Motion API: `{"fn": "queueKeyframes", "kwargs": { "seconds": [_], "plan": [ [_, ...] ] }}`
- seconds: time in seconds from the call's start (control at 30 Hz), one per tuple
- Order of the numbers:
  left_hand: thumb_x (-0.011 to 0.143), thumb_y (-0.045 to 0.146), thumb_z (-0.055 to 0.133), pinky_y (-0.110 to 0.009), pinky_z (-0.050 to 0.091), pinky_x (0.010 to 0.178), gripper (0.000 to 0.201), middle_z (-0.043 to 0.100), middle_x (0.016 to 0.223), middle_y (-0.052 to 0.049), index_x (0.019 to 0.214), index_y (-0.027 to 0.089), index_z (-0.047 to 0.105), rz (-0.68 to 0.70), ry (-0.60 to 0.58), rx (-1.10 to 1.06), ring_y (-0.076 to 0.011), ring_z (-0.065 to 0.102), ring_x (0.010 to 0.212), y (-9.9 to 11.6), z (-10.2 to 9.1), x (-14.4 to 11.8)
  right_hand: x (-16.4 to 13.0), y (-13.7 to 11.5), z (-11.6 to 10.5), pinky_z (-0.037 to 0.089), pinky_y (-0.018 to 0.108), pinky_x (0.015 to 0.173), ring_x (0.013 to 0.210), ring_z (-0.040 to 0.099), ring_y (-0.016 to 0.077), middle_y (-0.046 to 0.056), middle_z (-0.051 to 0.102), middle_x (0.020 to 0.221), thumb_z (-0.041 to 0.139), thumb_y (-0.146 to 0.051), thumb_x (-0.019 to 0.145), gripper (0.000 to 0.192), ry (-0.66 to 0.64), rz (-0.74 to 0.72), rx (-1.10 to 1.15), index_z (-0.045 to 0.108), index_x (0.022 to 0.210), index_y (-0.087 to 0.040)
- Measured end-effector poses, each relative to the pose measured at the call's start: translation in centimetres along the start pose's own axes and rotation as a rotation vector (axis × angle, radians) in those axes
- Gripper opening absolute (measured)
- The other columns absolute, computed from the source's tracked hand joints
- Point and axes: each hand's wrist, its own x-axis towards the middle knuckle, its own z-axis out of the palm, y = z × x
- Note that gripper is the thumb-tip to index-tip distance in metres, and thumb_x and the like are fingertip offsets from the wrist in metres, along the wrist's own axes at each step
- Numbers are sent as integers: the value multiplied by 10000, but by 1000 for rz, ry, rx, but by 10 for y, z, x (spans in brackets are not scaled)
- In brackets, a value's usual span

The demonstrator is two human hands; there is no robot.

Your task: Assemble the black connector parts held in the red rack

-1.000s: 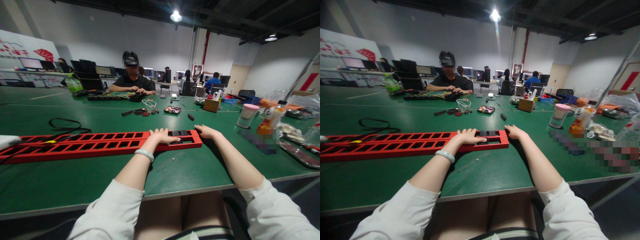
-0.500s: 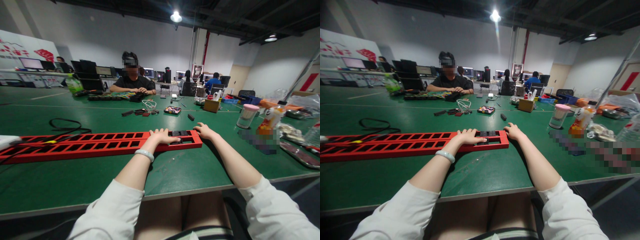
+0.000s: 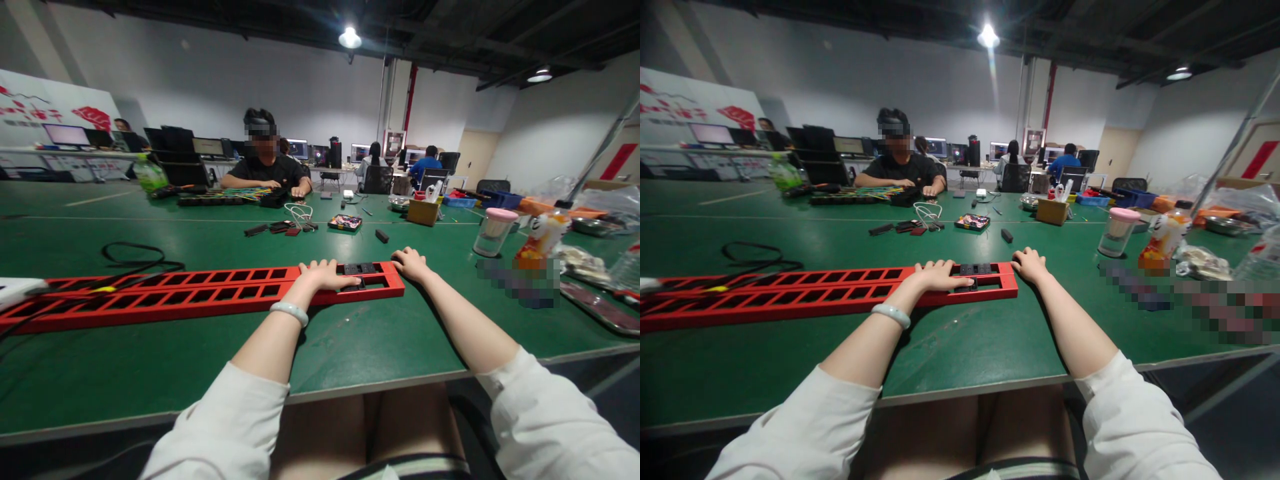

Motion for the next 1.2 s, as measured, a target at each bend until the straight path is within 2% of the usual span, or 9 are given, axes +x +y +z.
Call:
{"fn": "queueKeyframes", "kwargs": {
  "seconds": [0.3, 0.5, 0.73, 0.9, 0.97, 1.03, 1.13, 1.2],
  "plan": [
    [515, 819, 335, -605, 150, 895, 949, 380, 1297, -172, 1245, 217, 404, -11, -8, 26, -417, 298, 1164, 1, 0, 0, 0, 1, 6, 391, 316, 703, 900, 475, 200, 91, 475, 1015, 359, -533, 807, 408, 126, 61, -14, 538, 993, -218],
    [505, 822, 346, -596, 151, 897, 972, 364, 1301, -199, 1241, 192, 410, 0, -12, 9, -426, 288, 1174, 5, -7, -10, -2, -1, 6, 385, 307, 703, 867, 497, 204, 97, 535, 930, 360, -562, 792, 438, 133, 44, -45, 526, 917, -176],
    [491, 811, 394, -604, 141, 890, 957, 377, 1288, -212, 1213, 185, 450, 10, 17, -48, -439, 279, 1174, 5, -8, -13, -2, 12, 9, 397, 279, 692, 782, 529, 173, 67, 566, 816, 375, -539, 787, 409, 283, 14, 239, 545, 842, -172],
    [550, 778, 395, -619, 152, 877, 874, 422, 1247, -206, 1191, 188, 460, 38, 31, -26, -418, 331, 1139, 6, -9, -15, -5, 14, -3, 406, 279, 689, 744, 525, 170, 60, 568, 776, 412, -518, 775, 383, 368, -56, 321, 559, 806, -166],
    [586, 743, 413, -593, 183, 886, 832, 440, 1234, -183, 1219, 204, 429, 104, 73, -27, -396, 348, 1130, 9, -11, -18, -12, 9, -12, 410, 276, 693, 760, 523, 170, 65, 562, 816, 437, -509, 768, 372, 383, -115, 294, 565, 827, -165],
    [627, 674, 454, -516, 240, 905, 767, 444, 1236, -153, 1238, 213, 406, 238, 162, -47, -360, 363, 1129, 16, -14, -23, -21, -2, -22, 414, 280, 708, 796, 524, 176, 75, 553, 894, 474, -498, 755, 373, 389, -226, 255, 561, 913, -171],
    [690, 458, 516, -373, 304, 905, 558, 503, 1166, -117, 1176, 188, 474, 449, 281, -112, -289, 434, 1075, 33, -19, -34, -34, -22, -33, 414, 292, 756, 850, 520, 190, 93, 548, 942, 507, -477, 746, 391, 393, -412, 209, 550, 984, -170],
    [709, 333, 506, -312, 350, 850, 439, 558, 1073, -95, 1122, 184, 513, 515, 312, -212, -248, 496, 989, 46, -21, -42, -41, -35, -37, 413, 310, 781, 885, 514, 204, 107, 547, 969, 517, -468, 741, 419, 393, -517, 191, 535, 1027, -162]
  ]
}}
